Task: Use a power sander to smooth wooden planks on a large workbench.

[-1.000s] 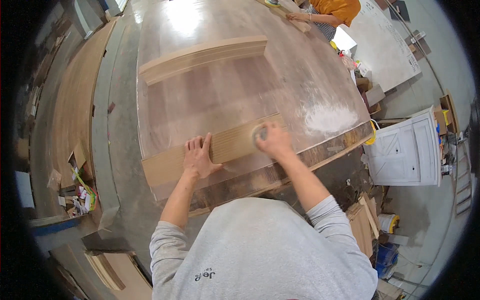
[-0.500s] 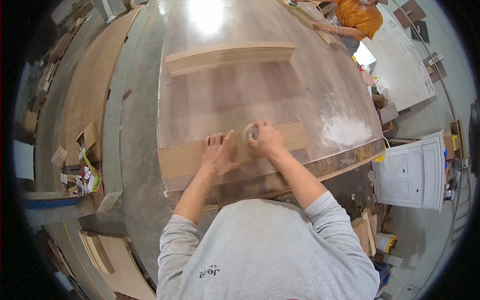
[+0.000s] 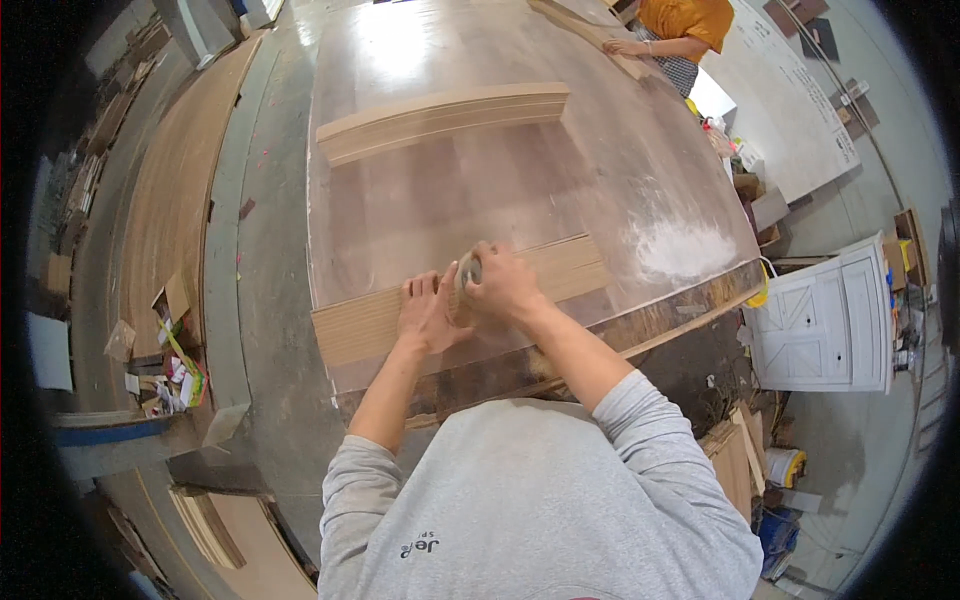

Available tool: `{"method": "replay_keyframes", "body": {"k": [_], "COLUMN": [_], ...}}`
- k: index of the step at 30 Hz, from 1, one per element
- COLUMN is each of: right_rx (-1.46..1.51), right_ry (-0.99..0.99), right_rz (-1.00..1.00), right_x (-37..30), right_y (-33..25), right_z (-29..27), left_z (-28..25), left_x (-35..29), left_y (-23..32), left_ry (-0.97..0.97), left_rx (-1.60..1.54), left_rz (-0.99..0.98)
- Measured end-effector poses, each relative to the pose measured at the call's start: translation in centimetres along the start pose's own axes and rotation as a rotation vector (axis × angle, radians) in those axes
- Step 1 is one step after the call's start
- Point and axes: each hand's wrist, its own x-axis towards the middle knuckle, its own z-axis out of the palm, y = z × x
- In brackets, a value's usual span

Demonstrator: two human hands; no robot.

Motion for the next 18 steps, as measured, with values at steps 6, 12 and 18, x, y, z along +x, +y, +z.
{"method": "replay_keyframes", "body": {"k": [6, 12, 18], "right_rx": [-0.093, -0.038, -0.001], "right_ry": [0.175, 0.055, -0.068], "right_rz": [0.104, 0.035, 0.029], "right_x": [2.5, 1.6, 1.5], "right_y": [7.9, 4.2, -0.5], "right_z": [-2.2, 0.3, 0.0], "left_z": [0.2, -0.1, 0.1], "left_x": [0.5, 0.8, 0.2], "left_y": [0.0, 0.6, -0.2], "left_ry": [0.010, -0.002, 0.015], "left_rx": [-0.014, -0.002, -0.034], "left_rz": [0.009, 0.005, 0.013]}}
